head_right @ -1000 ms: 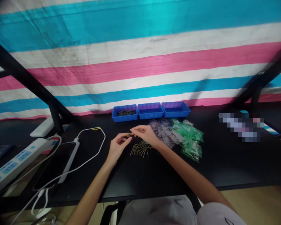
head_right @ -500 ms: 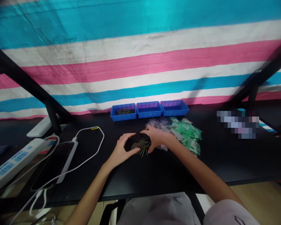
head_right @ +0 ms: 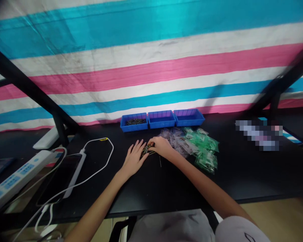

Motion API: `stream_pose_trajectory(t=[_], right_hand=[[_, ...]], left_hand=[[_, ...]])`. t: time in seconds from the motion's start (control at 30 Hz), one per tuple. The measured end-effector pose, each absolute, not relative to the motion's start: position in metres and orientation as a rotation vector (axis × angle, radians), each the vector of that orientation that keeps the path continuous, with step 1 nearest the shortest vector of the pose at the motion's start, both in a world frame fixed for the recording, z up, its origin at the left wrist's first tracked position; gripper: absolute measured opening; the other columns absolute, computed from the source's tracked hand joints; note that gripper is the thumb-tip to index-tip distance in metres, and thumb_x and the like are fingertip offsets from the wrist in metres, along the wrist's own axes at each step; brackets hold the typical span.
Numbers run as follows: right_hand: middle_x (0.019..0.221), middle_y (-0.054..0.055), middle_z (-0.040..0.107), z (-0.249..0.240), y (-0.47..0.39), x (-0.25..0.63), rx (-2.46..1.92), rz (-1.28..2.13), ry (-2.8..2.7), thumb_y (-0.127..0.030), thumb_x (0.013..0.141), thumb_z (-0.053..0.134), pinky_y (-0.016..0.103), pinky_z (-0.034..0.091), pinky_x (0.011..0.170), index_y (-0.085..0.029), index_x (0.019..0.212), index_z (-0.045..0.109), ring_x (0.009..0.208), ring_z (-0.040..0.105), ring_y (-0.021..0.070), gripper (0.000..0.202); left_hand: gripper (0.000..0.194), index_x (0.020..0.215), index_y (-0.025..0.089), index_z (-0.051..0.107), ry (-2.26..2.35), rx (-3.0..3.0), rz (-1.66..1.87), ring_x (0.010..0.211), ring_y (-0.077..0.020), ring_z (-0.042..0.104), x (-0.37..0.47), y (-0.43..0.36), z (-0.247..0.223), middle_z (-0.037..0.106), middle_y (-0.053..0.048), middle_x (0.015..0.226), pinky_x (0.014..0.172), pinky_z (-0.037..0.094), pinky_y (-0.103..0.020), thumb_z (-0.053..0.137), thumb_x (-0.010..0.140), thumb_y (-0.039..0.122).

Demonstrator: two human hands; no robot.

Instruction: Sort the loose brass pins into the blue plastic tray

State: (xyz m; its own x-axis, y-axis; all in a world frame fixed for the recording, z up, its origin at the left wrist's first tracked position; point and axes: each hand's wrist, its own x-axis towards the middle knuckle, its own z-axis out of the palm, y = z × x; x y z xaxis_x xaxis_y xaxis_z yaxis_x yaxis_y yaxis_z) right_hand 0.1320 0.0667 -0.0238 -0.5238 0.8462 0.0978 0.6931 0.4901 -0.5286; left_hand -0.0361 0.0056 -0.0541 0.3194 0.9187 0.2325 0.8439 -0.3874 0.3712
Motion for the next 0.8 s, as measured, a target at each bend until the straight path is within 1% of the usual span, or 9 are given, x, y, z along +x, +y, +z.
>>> stream_pose_trajectory(t=[0.1,0.17,0.3,0.4,0.5,0.57,0.63,0.73,0.8], right_hand=[[0.077,0.000,0.065,-0.021,0.067,0.135,-1.293,0.605,-2.334,-0.033,0.069,0.066,0.021,0.036,0.054,-0.022,0.079,0.068,0.058,0.053,0.0102,0.014],[0.081,0.001,0.066,-0.019,0.066,0.139,-1.267,0.606,-2.280,-0.036,0.069,0.066,0.022,0.038,0.055,-0.022,0.076,0.069,0.058,0.053,0.0101,0.016],[0.076,0.003,0.067,-0.014,0.065,0.143,-1.217,0.728,-2.118,-0.038,0.070,0.064,0.023,0.042,0.058,-0.020,0.079,0.070,0.060,0.055,0.0119,0.021],[0.072,0.004,0.068,-0.010,0.062,0.141,-1.121,0.958,-1.969,-0.040,0.070,0.063,0.024,0.045,0.057,-0.017,0.084,0.070,0.061,0.058,0.0137,0.028],[0.074,0.006,0.069,-0.006,0.056,0.136,-1.005,1.229,-1.822,-0.041,0.069,0.063,0.026,0.048,0.062,-0.014,0.087,0.068,0.068,0.062,0.0160,0.033],[0.079,0.006,0.069,-0.004,0.053,0.133,-0.963,1.323,-1.768,-0.041,0.069,0.063,0.028,0.050,0.067,-0.014,0.087,0.068,0.072,0.063,0.0167,0.033],[0.083,0.007,0.069,-0.001,0.050,0.131,-0.946,1.364,-1.755,-0.041,0.070,0.062,0.030,0.050,0.071,-0.014,0.086,0.068,0.075,0.063,0.0170,0.032],[0.089,0.007,0.069,0.004,0.046,0.129,-0.930,1.401,-1.740,-0.041,0.071,0.061,0.031,0.049,0.074,-0.015,0.087,0.069,0.081,0.063,0.0179,0.032],[0.088,0.007,0.068,0.007,0.044,0.127,-0.946,1.397,-1.691,-0.041,0.072,0.060,0.031,0.049,0.074,-0.015,0.089,0.068,0.083,0.062,0.0184,0.032]], left_hand=[[0.051,0.131,0.020,0.036,1.610,2.372,0.637,0.132,-0.0237,0.021,-0.039,0.006,-0.054,0.031,-0.010,0.141,0.105,0.017,-0.045,0.035,0.086,0.045],[0.051,0.129,0.021,0.039,1.593,2.325,0.673,0.131,-0.0240,0.023,-0.039,0.005,-0.053,0.033,-0.009,0.139,0.105,0.017,-0.046,0.039,0.084,0.046],[0.045,0.122,0.026,0.048,1.585,2.108,0.907,0.126,-0.0239,0.033,-0.035,0.008,-0.041,0.045,-0.007,0.131,0.102,0.024,-0.046,0.049,0.080,0.042],[0.035,0.108,0.024,0.060,1.475,1.893,1.178,0.113,-0.0233,0.048,-0.031,0.010,-0.028,0.059,-0.007,0.115,0.097,0.034,-0.043,0.057,0.076,0.036],[0.024,0.091,0.020,0.068,1.312,1.691,1.349,0.094,-0.0207,0.059,-0.029,0.010,-0.018,0.065,-0.008,0.097,0.087,0.044,-0.037,0.060,0.073,0.033],[0.019,0.083,0.019,0.070,1.275,1.596,1.408,0.086,-0.0190,0.061,-0.030,0.008,-0.014,0.066,-0.007,0.090,0.082,0.047,-0.035,0.062,0.072,0.032],[0.017,0.078,0.018,0.070,1.269,1.548,1.434,0.083,-0.0184,0.061,-0.030,0.007,-0.012,0.067,-0.006,0.086,0.081,0.047,-0.034,0.064,0.070,0.031],[0.016,0.078,0.018,0.070,1.270,1.520,1.433,0.084,-0.0186,0.061,-0.032,0.005,-0.010,0.067,-0.006,0.086,0.082,0.047,-0.034,0.065,0.068,0.031],[0.016,0.077,0.018,0.070,1.271,1.512,1.431,0.085,-0.0187,0.061,-0.033,0.005,-0.008,0.067,-0.006,0.087,0.083,0.047,-0.035,0.065,0.068,0.031]])
